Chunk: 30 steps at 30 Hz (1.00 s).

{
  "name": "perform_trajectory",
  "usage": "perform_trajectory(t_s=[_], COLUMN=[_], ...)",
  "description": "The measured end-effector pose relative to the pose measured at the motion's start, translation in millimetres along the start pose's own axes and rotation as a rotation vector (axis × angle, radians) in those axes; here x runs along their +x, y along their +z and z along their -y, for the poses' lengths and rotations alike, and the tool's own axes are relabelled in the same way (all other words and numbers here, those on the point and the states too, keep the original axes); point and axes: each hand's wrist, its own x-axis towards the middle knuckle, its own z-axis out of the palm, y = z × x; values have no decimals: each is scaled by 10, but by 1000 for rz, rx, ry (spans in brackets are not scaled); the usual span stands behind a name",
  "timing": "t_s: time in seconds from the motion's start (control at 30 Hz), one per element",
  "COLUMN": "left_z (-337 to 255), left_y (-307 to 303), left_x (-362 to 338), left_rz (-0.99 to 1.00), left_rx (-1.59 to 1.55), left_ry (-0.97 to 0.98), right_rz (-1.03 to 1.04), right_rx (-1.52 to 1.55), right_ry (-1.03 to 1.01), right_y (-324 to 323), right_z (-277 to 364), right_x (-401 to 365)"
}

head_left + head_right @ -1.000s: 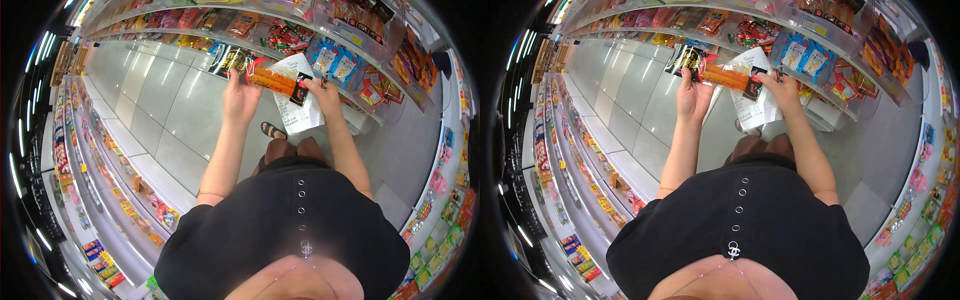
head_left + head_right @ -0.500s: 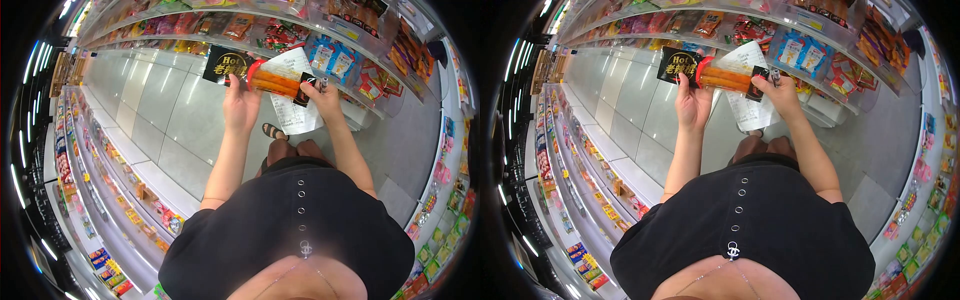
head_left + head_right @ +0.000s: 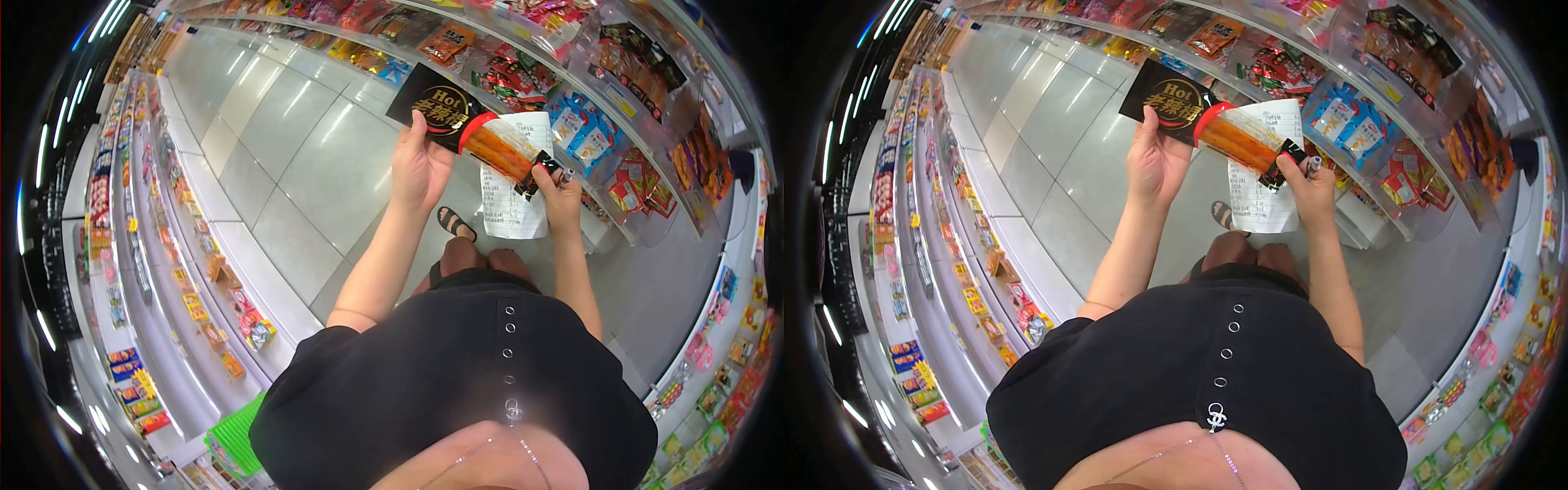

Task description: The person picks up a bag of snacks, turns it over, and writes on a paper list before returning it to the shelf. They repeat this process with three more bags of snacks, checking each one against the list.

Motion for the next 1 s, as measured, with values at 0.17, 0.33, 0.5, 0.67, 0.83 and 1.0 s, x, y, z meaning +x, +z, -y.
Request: perform_trajectory(t_s=[0.17,0.33,0.5,0.67,0.83,1.0], left_z=[-69,-128,-21,3,39,37], left_y=[-118,-490,-504,-341,-414,-442], left_x=[34,315,426,422,375,214], left_rz=[4,456,499,135,123,-35], left_rx=[-187,-683,-818,-859,-350,22], left_ry=[-38,-223,-326,-417,-211,-266], right_rz=[107,478,683,725,537,410], right_rx=[72,40,94,-54,63,0], right_ry=[-56,21,181,310,300,210], right_y=[-5,121,399,518,502,400], right_z=[-58,-26,-25,212,174,130], right_x=[14,50,-71,-118,-61,11])
